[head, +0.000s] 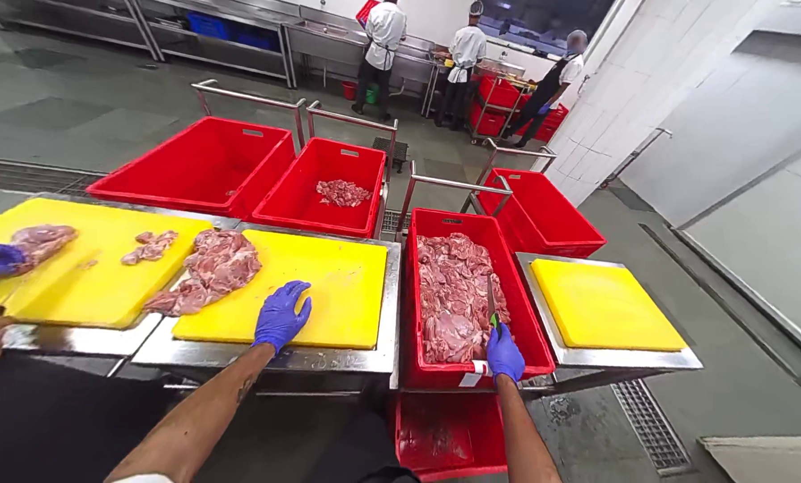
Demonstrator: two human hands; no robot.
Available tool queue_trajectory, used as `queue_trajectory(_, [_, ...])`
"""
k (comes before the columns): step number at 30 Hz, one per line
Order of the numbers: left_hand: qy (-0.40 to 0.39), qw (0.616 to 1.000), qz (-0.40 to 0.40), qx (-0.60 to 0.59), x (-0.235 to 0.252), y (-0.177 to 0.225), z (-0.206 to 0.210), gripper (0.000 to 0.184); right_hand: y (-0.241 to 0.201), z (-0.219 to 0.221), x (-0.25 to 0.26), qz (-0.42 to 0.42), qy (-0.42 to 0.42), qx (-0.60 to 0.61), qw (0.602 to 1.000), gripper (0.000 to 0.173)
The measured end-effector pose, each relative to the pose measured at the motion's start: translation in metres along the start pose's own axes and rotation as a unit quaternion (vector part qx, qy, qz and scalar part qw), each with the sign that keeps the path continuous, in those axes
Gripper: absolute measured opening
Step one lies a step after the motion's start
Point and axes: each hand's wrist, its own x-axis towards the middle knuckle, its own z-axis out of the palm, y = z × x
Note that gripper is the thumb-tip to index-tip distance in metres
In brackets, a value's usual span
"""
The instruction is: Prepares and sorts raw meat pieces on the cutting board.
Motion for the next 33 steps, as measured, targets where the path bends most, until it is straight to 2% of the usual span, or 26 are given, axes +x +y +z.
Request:
queue_trajectory(5, [0.006, 1.0, 0.029, -0.01, 0.008, 0.006, 0.007, 0.048, 0.009, -0.005, 0.0, 0.021, -0.001, 0.008, 1.0, 0.046])
queue_trajectory(10, [0.002, 1.0, -0.005, 0.003, -0.004, -0.004, -0.002, 0.044, -0.004, -0.001, -0.004, 0.003, -0.006, 0.018, 1.0, 0.046])
queue_trajectory(14, [0.011, 0.999, 0.033, -0.012, 0.009, 0.004, 0.006, 0.047, 0.008, -0.004, 0.0, 0.016, 0.004, 0.022, 1.0, 0.046])
queue_trajectory(33, [-0.007, 1.0, 0.004, 0.007, 0.006, -0.001, 0.005, 0.048, 0.003, -0.004, -0.002, 0.009, -0.007, 0.008, 1.0, 0.046])
